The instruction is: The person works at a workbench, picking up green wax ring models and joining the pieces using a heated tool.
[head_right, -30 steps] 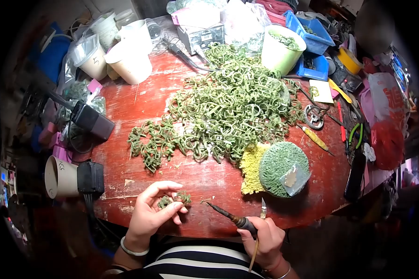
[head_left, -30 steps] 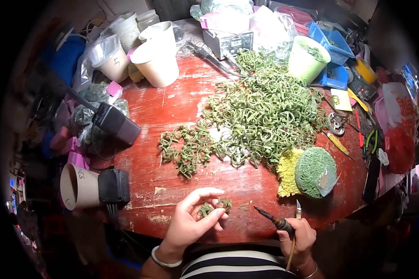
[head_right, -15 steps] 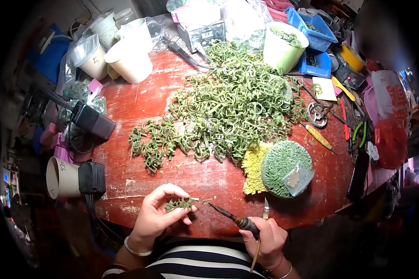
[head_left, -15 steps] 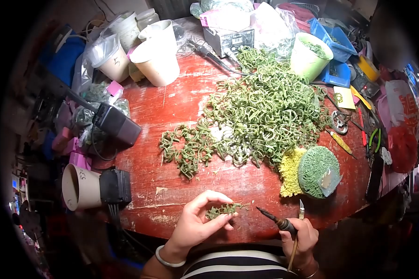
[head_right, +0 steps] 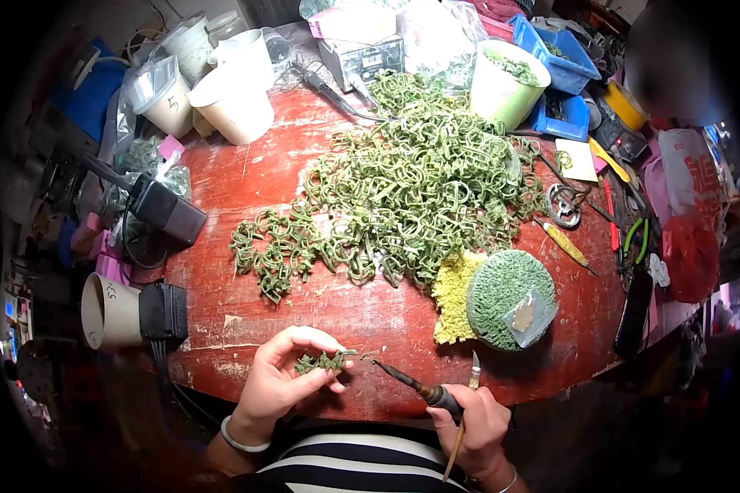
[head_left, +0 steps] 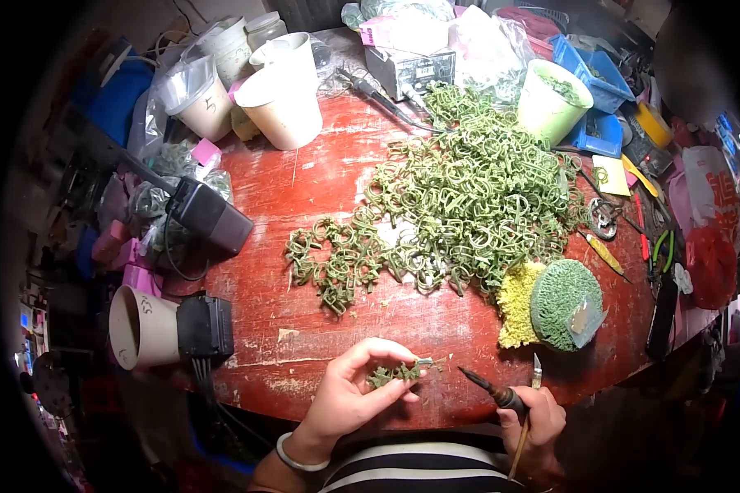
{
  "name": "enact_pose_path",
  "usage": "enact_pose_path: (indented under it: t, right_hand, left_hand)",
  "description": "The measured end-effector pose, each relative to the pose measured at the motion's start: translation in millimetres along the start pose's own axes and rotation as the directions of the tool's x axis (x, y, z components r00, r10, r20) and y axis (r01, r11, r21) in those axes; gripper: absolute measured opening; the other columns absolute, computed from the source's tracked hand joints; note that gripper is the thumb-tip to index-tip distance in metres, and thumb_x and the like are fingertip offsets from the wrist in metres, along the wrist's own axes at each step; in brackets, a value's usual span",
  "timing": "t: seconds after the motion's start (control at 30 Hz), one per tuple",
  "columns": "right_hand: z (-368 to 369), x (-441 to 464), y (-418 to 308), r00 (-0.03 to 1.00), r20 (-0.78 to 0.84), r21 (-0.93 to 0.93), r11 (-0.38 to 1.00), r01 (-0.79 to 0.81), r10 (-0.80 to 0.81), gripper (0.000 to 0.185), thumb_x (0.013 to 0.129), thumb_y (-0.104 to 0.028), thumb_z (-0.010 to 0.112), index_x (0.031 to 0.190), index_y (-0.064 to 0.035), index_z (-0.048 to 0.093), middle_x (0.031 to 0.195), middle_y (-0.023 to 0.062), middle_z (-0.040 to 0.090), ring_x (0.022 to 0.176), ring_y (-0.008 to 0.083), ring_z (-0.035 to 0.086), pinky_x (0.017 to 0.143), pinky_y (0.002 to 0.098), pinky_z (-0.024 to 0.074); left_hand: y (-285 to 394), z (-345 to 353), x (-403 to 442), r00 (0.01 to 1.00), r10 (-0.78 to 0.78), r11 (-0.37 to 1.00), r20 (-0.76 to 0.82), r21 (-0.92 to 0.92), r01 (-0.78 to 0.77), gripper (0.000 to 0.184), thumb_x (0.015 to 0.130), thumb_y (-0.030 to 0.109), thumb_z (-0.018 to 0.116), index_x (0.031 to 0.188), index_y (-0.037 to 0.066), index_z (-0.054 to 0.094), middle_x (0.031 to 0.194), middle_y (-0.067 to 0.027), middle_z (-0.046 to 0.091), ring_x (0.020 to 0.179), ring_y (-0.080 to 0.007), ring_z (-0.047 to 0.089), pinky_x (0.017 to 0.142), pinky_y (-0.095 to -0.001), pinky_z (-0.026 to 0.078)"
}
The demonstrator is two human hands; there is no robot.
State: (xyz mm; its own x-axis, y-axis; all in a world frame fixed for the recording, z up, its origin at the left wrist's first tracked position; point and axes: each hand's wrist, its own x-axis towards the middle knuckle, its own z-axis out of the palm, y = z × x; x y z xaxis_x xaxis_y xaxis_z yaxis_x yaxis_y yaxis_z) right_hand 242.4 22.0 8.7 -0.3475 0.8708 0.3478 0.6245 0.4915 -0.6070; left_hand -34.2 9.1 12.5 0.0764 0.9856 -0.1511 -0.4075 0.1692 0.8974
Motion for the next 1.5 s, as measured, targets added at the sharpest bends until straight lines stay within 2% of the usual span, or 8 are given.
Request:
enact_pose_path:
  t: [0.3, 0.73, 1.13, 1.2, 1.23, 1.33, 1.37, 1.5]
  right_hand:
    - [-30.6, -2.8, 11.4, 0.996, -0.073, -0.278, 0.958, -0.071, 0.053, 0.029, 0.084, -0.013, 0.080, 0.106, 0.0011, 0.067, 0.085, 0.0147, 0.063, 0.072, 0.0340, 0.063, 0.063, 0.0405, 0.0509]
    - [-56.2, -10.0, 6.9, 0.986, -0.109, -0.384, 0.909, -0.159, 0.126, 0.021, 0.086, -0.008, 0.078, 0.103, -0.0011, 0.067, 0.087, 0.0135, 0.064, 0.072, 0.0345, 0.062, 0.063, 0.0406, 0.0500]
    - [-25.4, -5.6, 4.3, 0.991, -0.062, -0.111, 0.986, -0.125, 0.118, 0.025, 0.086, -0.016, 0.080, 0.101, -0.0020, 0.066, 0.082, 0.0130, 0.061, 0.067, 0.0320, 0.062, 0.058, 0.0387, 0.0486]
    - [-12.3, -9.5, 10.4, 0.990, -0.110, -0.086, 0.992, -0.093, 0.084, 0.025, 0.087, -0.018, 0.079, 0.102, -0.0021, 0.066, 0.082, 0.0131, 0.061, 0.066, 0.0319, 0.061, 0.057, 0.0388, 0.0481]
    - [-10.3, -10.0, 10.9, 0.990, -0.112, -0.091, 0.991, -0.101, 0.091, 0.025, 0.087, -0.018, 0.079, 0.101, -0.0022, 0.066, 0.082, 0.0131, 0.061, 0.066, 0.0319, 0.061, 0.057, 0.0389, 0.0479]
    - [-8.8, -10.9, 14.0, 0.990, -0.122, -0.102, 0.991, -0.085, 0.073, 0.025, 0.088, -0.019, 0.079, 0.101, -0.0025, 0.066, 0.082, 0.0129, 0.062, 0.065, 0.0318, 0.061, 0.056, 0.0391, 0.0477]
    - [-8.4, -10.5, 15.0, 0.990, -0.127, -0.103, 0.992, -0.078, 0.064, 0.025, 0.088, -0.020, 0.079, 0.101, -0.0026, 0.066, 0.082, 0.0127, 0.061, 0.065, 0.0317, 0.061, 0.056, 0.0392, 0.0477]
    - [-7.7, -10.3, 15.2, 0.991, -0.119, -0.084, 0.994, -0.070, 0.060, 0.025, 0.089, -0.020, 0.078, 0.101, -0.0011, 0.066, 0.082, 0.0129, 0.061, 0.064, 0.0316, 0.060, 0.056, 0.0385, 0.0479]
  left_hand:
    - [-4.5, 1.7, -0.5, 1.000, -0.003, 0.998, -0.013, 0.064, 0.004, 0.029, 0.094, -0.015, 0.059, 0.121, -0.005, 0.059, 0.120, -0.0125, 0.058, 0.106, -0.0195, 0.066, 0.087, -0.0322, 0.064]
    - [-5.3, 2.3, -1.5, 0.999, -0.010, 0.995, -0.036, 0.101, 0.014, 0.029, 0.093, -0.014, 0.060, 0.121, -0.004, 0.061, 0.120, -0.0114, 0.059, 0.105, -0.0180, 0.065, 0.083, -0.0296, 0.064]
    - [9.4, 3.8, 1.4, 0.995, -0.063, 0.997, -0.079, 0.029, 0.065, 0.026, 0.095, -0.011, 0.061, 0.120, -0.003, 0.058, 0.117, -0.0163, 0.064, 0.104, -0.0226, 0.070, 0.080, -0.0311, 0.064]
    - [14.2, -5.0, 3.1, 0.978, -0.187, 0.966, -0.097, -0.198, 0.165, 0.027, 0.095, -0.003, 0.065, 0.119, -0.006, 0.053, 0.118, -0.0231, 0.065, 0.098, -0.0275, 0.073, 0.066, -0.0304, 0.063]
    - [11.7, -12.7, 4.7, 0.984, -0.162, 0.943, -0.078, -0.306, 0.131, 0.034, 0.095, 0.008, 0.067, 0.122, -0.004, 0.050, 0.118, -0.0257, 0.064, 0.088, -0.0269, 0.073, 0.053, -0.0279, 0.059]
    - [23.7, -35.0, 10.1, 0.999, -0.039, 0.890, -0.014, -0.455, 0.028, 0.041, 0.098, 0.024, 0.070, 0.124, 0.001, 0.049, 0.109, -0.0217, 0.064, 0.071, -0.0185, 0.065, 0.044, -0.0226, 0.050]
    - [31.7, -39.9, 14.5, 0.999, 0.044, 0.868, 0.002, -0.495, -0.037, 0.024, 0.102, 0.013, 0.062, 0.122, 0.002, 0.053, 0.105, -0.0173, 0.066, 0.076, -0.0149, 0.069, 0.044, -0.0166, 0.048]
    - [67.2, -57.6, 31.1, 0.859, 0.188, 0.973, -0.476, 0.210, -0.096, 0.010, 0.103, 0.013, 0.062, 0.107, 0.004, 0.060, 0.095, -0.0054, 0.064, 0.066, -0.0048, 0.057, 0.045, -0.0156, 0.039]
